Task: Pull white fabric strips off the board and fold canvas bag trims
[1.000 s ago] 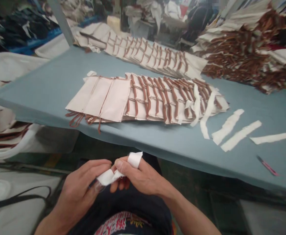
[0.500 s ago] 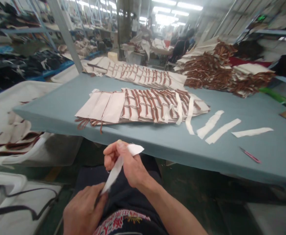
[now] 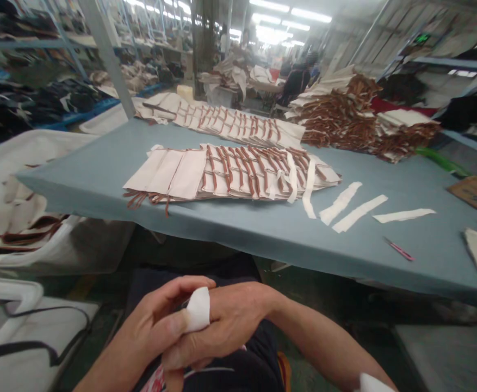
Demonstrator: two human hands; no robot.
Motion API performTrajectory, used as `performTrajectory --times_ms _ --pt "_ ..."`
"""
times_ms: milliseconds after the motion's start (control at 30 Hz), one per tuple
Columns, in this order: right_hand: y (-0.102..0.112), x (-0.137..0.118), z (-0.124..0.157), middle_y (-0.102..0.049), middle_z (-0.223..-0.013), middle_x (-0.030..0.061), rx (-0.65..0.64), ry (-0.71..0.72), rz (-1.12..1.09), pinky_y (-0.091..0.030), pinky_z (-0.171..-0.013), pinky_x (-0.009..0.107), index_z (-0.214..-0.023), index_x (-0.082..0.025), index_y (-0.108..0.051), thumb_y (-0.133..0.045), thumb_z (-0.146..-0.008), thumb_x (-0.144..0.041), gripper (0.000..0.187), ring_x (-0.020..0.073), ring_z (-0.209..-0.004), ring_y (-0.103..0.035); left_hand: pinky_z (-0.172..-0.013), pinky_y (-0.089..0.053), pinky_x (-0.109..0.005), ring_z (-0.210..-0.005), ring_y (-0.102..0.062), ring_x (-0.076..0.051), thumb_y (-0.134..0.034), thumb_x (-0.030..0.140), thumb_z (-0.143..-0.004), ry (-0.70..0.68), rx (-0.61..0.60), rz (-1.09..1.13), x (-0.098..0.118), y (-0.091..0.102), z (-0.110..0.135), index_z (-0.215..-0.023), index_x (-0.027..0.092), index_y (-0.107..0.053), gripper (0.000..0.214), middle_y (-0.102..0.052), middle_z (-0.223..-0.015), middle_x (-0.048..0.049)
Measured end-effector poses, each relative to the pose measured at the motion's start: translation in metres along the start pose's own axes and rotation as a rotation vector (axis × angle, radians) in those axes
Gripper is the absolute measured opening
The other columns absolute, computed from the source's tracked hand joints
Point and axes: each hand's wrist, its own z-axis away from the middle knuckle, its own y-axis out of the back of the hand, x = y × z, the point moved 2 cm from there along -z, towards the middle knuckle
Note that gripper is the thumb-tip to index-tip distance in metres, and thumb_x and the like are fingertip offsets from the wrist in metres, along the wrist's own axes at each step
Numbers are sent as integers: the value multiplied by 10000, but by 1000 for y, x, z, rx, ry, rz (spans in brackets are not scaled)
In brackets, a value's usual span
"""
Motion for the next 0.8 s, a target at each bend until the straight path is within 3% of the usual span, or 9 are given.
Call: performTrajectory --times_ms 167,333,433,500,633,800 --pt "14 9 -2 -695 -677 -26 -87 37 -154 -500 -569 182 -774 -149 -720 -614 -1020 -32 292 95 -561 -584 -703 -646 -275 -789 -792 -252 -963 579 -690 133 61 82 10 -12 -7 -1062 227 -880 519 -847 -887 -59" --pt "23 17 -5 -629 -625 -54 -155 171 -322 -485 -580 159 -801 -127 -753 -563 -1055 -2 341 71 -527 -548 -652 -610 -220 -742 -746 -197 -1018 492 -612 165 137 176 18 -11 -12 -954 211 -868 467 -824 -852 -36" --pt "28 23 -11 -623 -612 -46 -245 151 -385 -464 -550 164 -844 -94 -787 -711 -1077 -143 249 74 -524 -543 -600 -588 -222 -680 -709 -172 -1021 445 -606 179 213 204 19 -8 -13 -854 201 -832 396 -813 -845 -29" --pt "30 28 -15 -584 -579 -56 -254 109 -423 -454 -554 157 -862 -83 -799 -813 -1056 -330 315 69 -524 -517 -578 -576 -224 -650 -697 -160 -1014 420 -615 179 251 219 18 -4 -14 -800 201 -796 360 -822 -873 -30" --pt "31 41 -15 -587 -615 -55 -172 47 -446 -510 -648 174 -957 -77 -807 -797 -1015 -601 527 75 -562 -516 -592 -571 -210 -634 -689 -146 -981 381 -649 142 270 211 16 3 -14 -793 205 -781 303 -798 -797 -6" --pt "25 43 -2 -730 -830 1 172 -61 -312 -550 -718 204 -1026 -118 -760 -863 -896 -725 629 120 -748 -676 -612 -567 -219 -625 -701 -159 -942 440 -741 168 292 269 11 10 -13 -832 218 -710 334 -753 -692 28"
